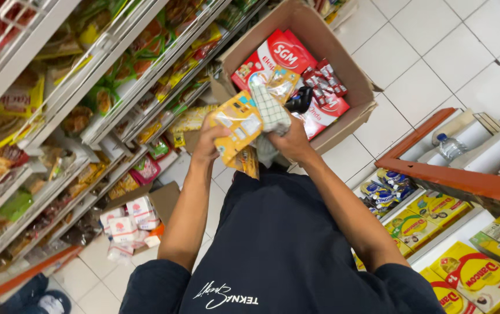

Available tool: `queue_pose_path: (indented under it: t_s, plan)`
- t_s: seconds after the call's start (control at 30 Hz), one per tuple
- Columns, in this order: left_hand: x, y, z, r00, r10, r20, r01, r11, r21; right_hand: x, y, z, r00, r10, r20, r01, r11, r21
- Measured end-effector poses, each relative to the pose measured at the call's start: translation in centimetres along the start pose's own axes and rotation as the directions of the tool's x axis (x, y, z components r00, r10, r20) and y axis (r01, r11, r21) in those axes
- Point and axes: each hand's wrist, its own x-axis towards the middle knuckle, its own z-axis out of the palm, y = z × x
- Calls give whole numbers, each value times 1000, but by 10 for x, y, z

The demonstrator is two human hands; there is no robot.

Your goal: The person uses a handheld scanner to scan barcodes on various product packages, such as boxes of milk powder and individual sachets, while moving between shelves and boxes on the floor.

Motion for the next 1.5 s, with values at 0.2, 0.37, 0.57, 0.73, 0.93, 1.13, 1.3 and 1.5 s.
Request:
queue_pose_path:
  t_s: [0.2,0.37,0.57,0.73,0.93,1.13,1.3,1.5]
  plan:
    - [-39,10,-44,926,-210,314,193,977,86,-4,4,8,999,-6,-46,-1,988,-155]
    - [-40,-13,-56,860,-510,33,474,820,320,-22,-11,19,903,-235,359,383,818,-429]
    - [-36,-50,-47,945,-324,-30,321,911,259,-38,-8,20,855,17,519,159,943,-293]
    - [-42,-71,-59,916,-338,-217,394,863,317,-27,24,-12,977,196,83,-180,970,-164]
    - [-54,-80,-80,948,-289,-136,308,718,624,-31,44,39,942,-169,291,317,736,-598]
    - [-59,-69,-92,970,-244,-8,204,789,580,-12,75,42,1000,8,-14,-15,783,-622]
    - [-49,-71,-88,923,-385,-11,333,783,525,0,92,26,855,486,-184,-519,811,-271]
    - [-6,-74,-52,978,-172,-117,205,714,669,-23,64,45,999,-13,-49,-20,794,-608]
